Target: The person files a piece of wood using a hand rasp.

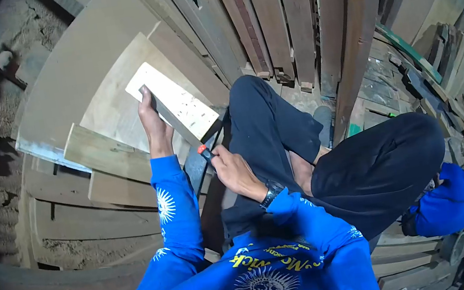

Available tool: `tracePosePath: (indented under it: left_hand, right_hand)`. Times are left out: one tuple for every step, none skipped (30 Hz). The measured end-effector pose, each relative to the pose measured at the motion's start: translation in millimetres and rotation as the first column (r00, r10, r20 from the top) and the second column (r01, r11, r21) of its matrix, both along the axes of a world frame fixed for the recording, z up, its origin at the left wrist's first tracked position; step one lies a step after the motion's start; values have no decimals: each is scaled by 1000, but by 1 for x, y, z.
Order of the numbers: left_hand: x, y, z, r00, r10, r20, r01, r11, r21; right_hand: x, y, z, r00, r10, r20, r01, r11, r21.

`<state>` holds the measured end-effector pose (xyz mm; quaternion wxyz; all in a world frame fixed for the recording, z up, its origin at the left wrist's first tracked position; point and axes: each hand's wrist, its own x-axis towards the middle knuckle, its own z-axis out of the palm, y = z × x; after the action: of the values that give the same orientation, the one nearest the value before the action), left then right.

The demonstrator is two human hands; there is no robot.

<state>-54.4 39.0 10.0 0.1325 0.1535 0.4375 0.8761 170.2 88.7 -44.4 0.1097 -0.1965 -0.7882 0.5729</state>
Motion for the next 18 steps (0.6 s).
tracePosePath:
  left_hand:
    - [2,0,2,999,-24,41,22,999,47]
    - [10,-1,13,995,-50,80,43,995,95]
    - [19,0,22,994,-11,107,4,998,65]
    - [17,0,22,996,-16,90,11,998,64]
    - [11,0,17,998,6,56,-11,997,76]
    - [6,-1,11,999,29,25,-31,996,86]
    - [4,-5,13,1000,13,-19,-12,998,65]
    - [4,-5,13,1000,8,-27,-7,998,59]
    - [4,-6,11,990,95,-102,-93,995,24]
    - [8,-6,15,968,179,-177,-182,983,-3]
    - [10,-7,19,961,202,-187,-205,979,1]
    - [15,-4,22,918,290,-270,-303,953,-7]
    - [13,-6,20,925,279,-258,-283,959,19]
    - [11,-7,19,932,266,-247,-263,964,47]
    - [10,-8,16,931,264,-253,-261,964,48]
    - [15,-9,19,937,217,-274,-202,976,83]
    - [18,-9,21,940,169,-297,-141,983,116]
    - [16,-9,17,939,165,-301,-136,984,117]
  right_hand:
    - [-1,-2,4,997,-58,-58,57,998,-18]
    - [0,-3,8,995,-66,-76,65,998,-22]
    - [2,-3,12,991,-64,-114,71,995,66]
    - [2,-1,16,987,-57,-150,80,985,155]
    - [4,2,25,989,-88,-122,105,984,144]
    - [5,6,24,987,-93,-134,111,984,138]
    - [8,10,24,980,-86,-180,110,986,127]
    - [10,13,25,972,-79,-223,107,987,117]
    - [13,16,26,968,-89,-234,109,991,77]
    - [14,20,24,951,-93,-295,120,990,74]
    - [18,24,22,954,-82,-290,111,990,87]
    - [21,29,23,956,-69,-285,103,989,103]
    - [24,32,25,944,-61,-324,98,990,98]
    - [26,34,23,942,-63,-328,100,990,96]
    - [27,35,21,949,-99,-299,96,995,-24]
    - [28,35,22,955,-131,-266,94,985,-144]
    - [32,36,31,970,-120,-212,66,966,-249]
    - [32,36,29,968,-125,-216,69,966,-248]
